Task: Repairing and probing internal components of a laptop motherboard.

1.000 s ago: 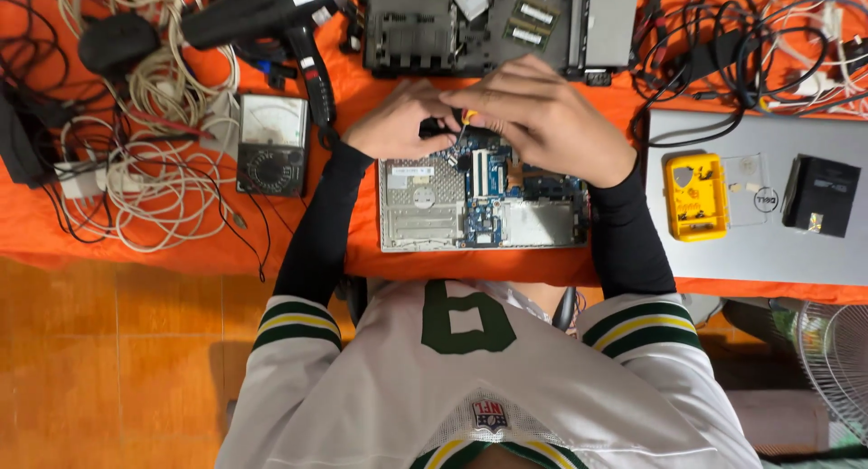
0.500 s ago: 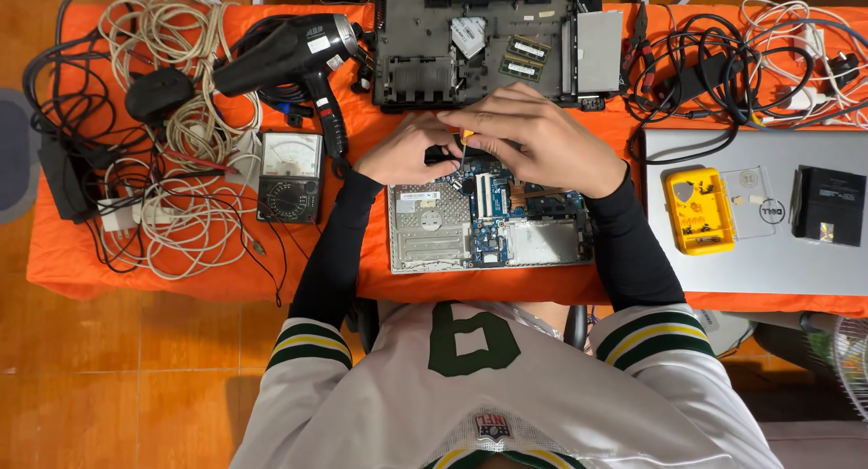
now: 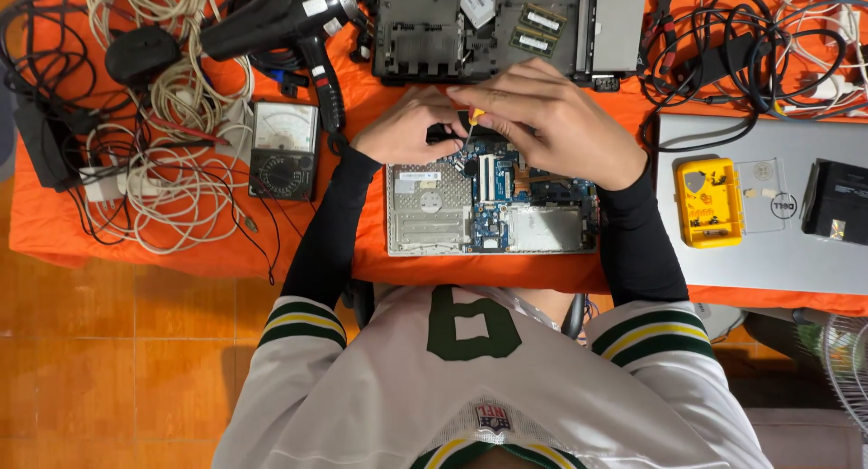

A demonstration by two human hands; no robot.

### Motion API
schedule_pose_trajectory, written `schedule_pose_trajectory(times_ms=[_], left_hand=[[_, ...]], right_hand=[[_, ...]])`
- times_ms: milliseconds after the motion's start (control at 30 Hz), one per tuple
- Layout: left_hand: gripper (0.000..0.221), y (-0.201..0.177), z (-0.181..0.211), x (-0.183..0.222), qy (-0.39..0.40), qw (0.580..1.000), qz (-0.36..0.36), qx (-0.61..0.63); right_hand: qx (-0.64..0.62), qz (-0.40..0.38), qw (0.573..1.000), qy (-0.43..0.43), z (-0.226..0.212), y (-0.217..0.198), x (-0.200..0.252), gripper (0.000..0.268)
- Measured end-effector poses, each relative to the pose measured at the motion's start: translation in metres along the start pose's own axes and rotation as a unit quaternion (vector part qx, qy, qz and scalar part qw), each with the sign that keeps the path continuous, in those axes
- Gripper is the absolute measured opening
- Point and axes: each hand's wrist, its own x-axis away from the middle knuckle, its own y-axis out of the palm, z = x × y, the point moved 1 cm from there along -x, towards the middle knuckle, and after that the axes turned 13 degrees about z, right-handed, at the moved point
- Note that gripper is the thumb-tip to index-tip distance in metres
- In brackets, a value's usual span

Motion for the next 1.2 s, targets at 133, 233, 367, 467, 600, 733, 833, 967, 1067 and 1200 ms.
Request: schedule_pose_trajectory(times_ms=[133, 233, 367, 467, 600, 733, 833, 967, 1067, 1200], left_hand=[[0.016, -0.004, 0.002, -0.004, 0.013, 1.0, 0.003, -0.003], [0.017, -0.004, 0.003, -0.003, 0.015, 1.0, 0.004, -0.006], [0.018, -0.003, 0.001, -0.003, 0.018, 1.0, 0.003, -0.012], [0.019, -0.001, -0.001, -0.002, 0.011, 1.0, 0.0, -0.016], [0.019, 0.0, -0.004, -0.004, 0.027, 0.999, 0.011, -0.023], [0.018, 0.005, -0.016, -0.002, 0.034, 0.999, 0.0, 0.002], [0.017, 0.007, -0.017, -0.004, 0.022, 1.0, -0.019, 0.006], [0.017, 0.005, -0.018, 0.002, 0.005, 1.0, -0.026, 0.011], [0.016, 0.002, -0.018, 0.003, 0.011, 1.0, -0.01, 0.023], [0.014, 0.002, -0.022, 0.007, 0.052, 0.998, 0.024, -0.018]], right_hand=[[-0.002, 0.019, 1.0, 0.004, 0.0, -0.001, -0.001, 0.042], [-0.004, 0.01, 1.0, 0.002, 0.002, -0.003, -0.001, 0.044], [-0.007, 0.017, 1.0, 0.002, 0.001, -0.002, 0.001, 0.046], [-0.009, 0.017, 1.0, 0.004, 0.0, -0.003, 0.002, 0.047], [0.001, 0.009, 1.0, 0.011, 0.0, -0.004, 0.002, 0.047], [-0.023, 0.024, 0.999, -0.008, 0.004, -0.002, 0.002, 0.049], [-0.023, 0.015, 0.999, -0.026, 0.012, 0.0, 0.004, 0.046], [-0.005, 0.012, 1.0, -0.016, 0.023, 0.002, 0.015, 0.034], [0.003, 0.008, 1.0, -0.021, 0.019, -0.001, 0.01, 0.029], [-0.013, 0.004, 1.0, -0.022, 0.018, -0.004, 0.009, 0.032]])
